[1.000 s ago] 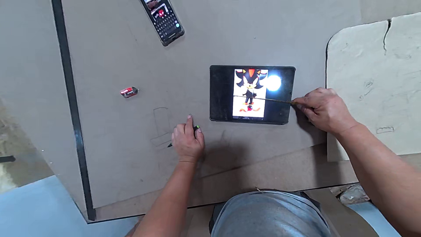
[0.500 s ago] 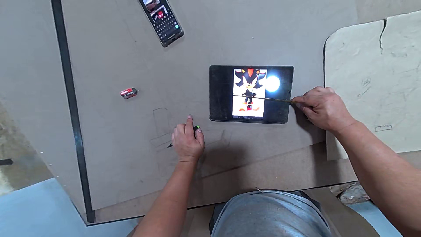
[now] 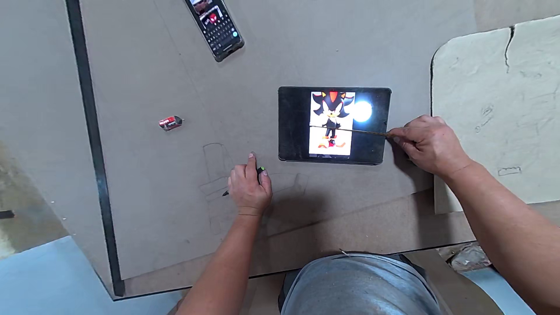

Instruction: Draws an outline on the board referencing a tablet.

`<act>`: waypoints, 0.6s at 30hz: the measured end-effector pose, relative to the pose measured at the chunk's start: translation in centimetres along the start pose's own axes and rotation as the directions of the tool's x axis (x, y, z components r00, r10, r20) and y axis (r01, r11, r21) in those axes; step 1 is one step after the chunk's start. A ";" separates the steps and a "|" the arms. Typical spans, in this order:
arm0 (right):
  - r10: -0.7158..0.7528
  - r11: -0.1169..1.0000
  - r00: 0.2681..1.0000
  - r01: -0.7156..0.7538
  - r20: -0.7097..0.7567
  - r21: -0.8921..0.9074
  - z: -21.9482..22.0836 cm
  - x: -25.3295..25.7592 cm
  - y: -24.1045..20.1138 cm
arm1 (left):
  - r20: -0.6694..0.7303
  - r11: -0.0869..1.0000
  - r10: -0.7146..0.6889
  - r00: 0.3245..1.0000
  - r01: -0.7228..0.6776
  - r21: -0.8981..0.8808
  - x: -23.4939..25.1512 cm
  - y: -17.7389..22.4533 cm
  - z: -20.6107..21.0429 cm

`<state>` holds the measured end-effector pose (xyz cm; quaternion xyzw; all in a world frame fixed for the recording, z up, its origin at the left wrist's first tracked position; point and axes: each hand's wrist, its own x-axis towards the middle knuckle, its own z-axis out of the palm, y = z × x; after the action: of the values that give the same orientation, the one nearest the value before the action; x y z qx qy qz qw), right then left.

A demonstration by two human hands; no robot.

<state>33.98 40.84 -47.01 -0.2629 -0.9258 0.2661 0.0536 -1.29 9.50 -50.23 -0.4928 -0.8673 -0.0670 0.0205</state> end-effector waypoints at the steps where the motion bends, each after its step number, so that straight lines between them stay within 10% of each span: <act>1: -0.001 1.000 1.000 0.001 -0.001 0.001 0.0 0.0 0.0 | 0.000 1.000 -0.002 1.000 0.002 0.000 0.0 0.0 0.0; 18: 0.034 0.999 0.999 -0.034 -0.020 0.011 0.0 -0.2 -0.4 | 0.006 1.000 -0.006 1.000 0.006 0.014 0.0 -0.2 0.2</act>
<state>33.93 40.49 -46.80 -0.2809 -0.9193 0.2691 0.0598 -1.41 9.41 -50.44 -0.4904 -0.8692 -0.0592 0.0212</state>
